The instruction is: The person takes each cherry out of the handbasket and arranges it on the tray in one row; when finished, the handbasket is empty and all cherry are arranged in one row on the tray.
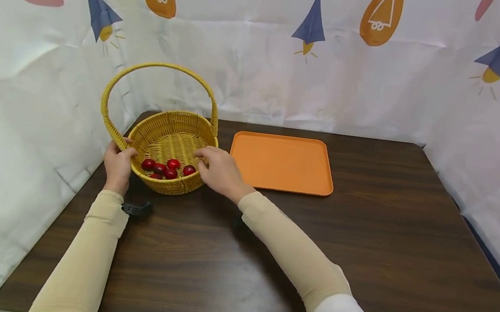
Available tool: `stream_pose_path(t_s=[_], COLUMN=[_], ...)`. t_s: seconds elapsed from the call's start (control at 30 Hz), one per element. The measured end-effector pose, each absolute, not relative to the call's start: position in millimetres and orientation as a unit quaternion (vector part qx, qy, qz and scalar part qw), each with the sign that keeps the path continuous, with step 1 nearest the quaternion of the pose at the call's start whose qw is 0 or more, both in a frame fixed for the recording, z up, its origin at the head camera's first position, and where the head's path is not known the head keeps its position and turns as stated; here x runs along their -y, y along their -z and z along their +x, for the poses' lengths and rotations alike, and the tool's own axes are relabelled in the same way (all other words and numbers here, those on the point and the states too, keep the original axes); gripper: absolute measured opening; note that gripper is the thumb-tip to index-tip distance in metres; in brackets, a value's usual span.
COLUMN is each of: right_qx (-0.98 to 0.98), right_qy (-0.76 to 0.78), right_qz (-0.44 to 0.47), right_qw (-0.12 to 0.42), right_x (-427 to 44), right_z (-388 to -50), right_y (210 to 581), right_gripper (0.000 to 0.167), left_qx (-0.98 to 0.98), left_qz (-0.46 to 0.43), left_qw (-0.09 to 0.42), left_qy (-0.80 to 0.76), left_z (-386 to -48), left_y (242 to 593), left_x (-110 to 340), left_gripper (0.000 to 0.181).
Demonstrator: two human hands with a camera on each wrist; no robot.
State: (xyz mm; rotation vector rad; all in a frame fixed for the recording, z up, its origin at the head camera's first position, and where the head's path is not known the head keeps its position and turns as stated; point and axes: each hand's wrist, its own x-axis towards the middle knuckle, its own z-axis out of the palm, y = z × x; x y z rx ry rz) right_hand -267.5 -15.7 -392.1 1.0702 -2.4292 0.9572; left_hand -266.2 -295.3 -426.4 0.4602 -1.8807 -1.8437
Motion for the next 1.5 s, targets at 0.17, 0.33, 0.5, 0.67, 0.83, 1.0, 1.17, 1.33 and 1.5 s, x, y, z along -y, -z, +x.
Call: stream_pose_path(t_s=[0.17,0.33,0.5,0.67,0.83,1.0,1.17,1.33,1.5], right_qx=[0.868,0.884,0.899,0.905,0.906,0.913,0.917,0.912,0.904], right_qy=[-0.297,-0.275,-0.232,-0.185,-0.144,-0.115,-0.110,-0.106,-0.115], right_qz=[0.381,0.377,0.368,0.375,0.381,0.368,0.351,0.356,0.364], right_qw=[0.117,0.017,-0.041,-0.080,-0.116,-0.134,-0.154,-0.173,-0.194], right_x=[29,43,51,58,64,67,71,76,78], right_z=[-274,-280,-285,-293,-299,-302,-302,-304,-306], right_y=[383,375,370,367,364,363,363,363,363], right_gripper=[0.023,0.026,0.029,0.031,0.033,0.036,0.040,0.042,0.045], left_qx=[0.655,0.643,0.644,0.634,0.613,0.608,0.611,0.606,0.612], left_qz=[0.133,0.129,0.137,0.131,0.119,0.118,0.121,0.126,0.127], left_qw=[0.244,0.260,0.262,0.272,0.278,0.279,0.290,0.305,0.308], left_qy=[0.702,0.709,0.705,0.712,0.730,0.734,0.727,0.724,0.718], left_z=[-273,-273,-272,-272,-273,-275,-276,-278,-276], left_y=[425,425,428,431,434,435,435,436,436], left_x=[300,301,299,298,296,292,291,293,292], left_gripper=[0.022,0.021,0.022,0.023,0.025,0.027,0.027,0.026,0.024])
